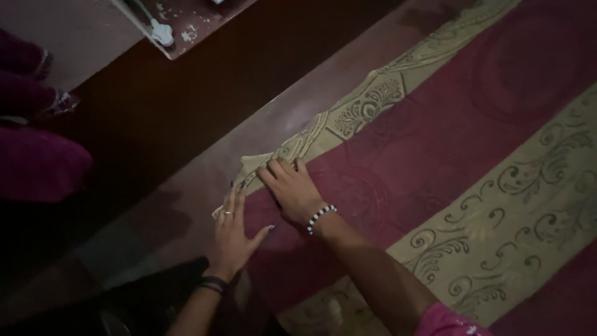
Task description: The person smooths a patterned bed sheet on a bed by hand, pressing and tucking the edges along the sides and corners. The sheet is adjusted repeatedly to remove wrinkles and align the pattern.
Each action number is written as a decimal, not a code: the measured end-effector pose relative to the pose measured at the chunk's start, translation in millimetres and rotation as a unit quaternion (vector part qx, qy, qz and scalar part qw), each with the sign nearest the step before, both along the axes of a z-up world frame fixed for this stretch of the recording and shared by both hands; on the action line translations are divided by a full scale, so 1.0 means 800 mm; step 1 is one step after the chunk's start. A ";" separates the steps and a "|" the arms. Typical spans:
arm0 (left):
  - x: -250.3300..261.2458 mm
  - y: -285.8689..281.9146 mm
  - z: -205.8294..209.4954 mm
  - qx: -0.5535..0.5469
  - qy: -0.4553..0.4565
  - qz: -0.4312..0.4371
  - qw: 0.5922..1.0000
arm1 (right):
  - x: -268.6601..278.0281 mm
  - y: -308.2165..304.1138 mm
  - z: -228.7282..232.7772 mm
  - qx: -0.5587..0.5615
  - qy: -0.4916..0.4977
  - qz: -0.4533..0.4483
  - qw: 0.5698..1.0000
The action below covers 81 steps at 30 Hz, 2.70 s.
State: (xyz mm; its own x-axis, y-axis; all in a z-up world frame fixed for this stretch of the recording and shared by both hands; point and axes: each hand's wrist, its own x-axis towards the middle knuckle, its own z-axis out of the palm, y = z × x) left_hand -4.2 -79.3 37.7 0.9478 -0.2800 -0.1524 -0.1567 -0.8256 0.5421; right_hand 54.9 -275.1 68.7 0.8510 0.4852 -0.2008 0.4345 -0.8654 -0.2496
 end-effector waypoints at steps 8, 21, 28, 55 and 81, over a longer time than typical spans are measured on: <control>0.006 0.000 0.014 0.037 0.016 -0.007 0.999 | 0.013 0.012 0.006 -0.089 -0.005 0.032 0.996; 0.032 -0.006 0.006 -0.044 0.086 0.064 0.993 | 0.041 0.036 -0.007 -0.152 0.090 0.021 0.984; 0.025 -0.002 -0.001 -0.089 0.107 0.109 0.984 | 0.056 0.028 0.002 -0.124 0.118 0.011 0.985; 0.068 0.048 -0.013 -0.257 0.236 0.130 0.928 | 0.037 0.016 0.018 -0.105 0.087 -0.016 0.991; 0.033 0.105 -0.105 -0.191 0.102 0.485 0.847 | 0.016 -0.017 -0.046 0.074 -0.104 -0.046 0.991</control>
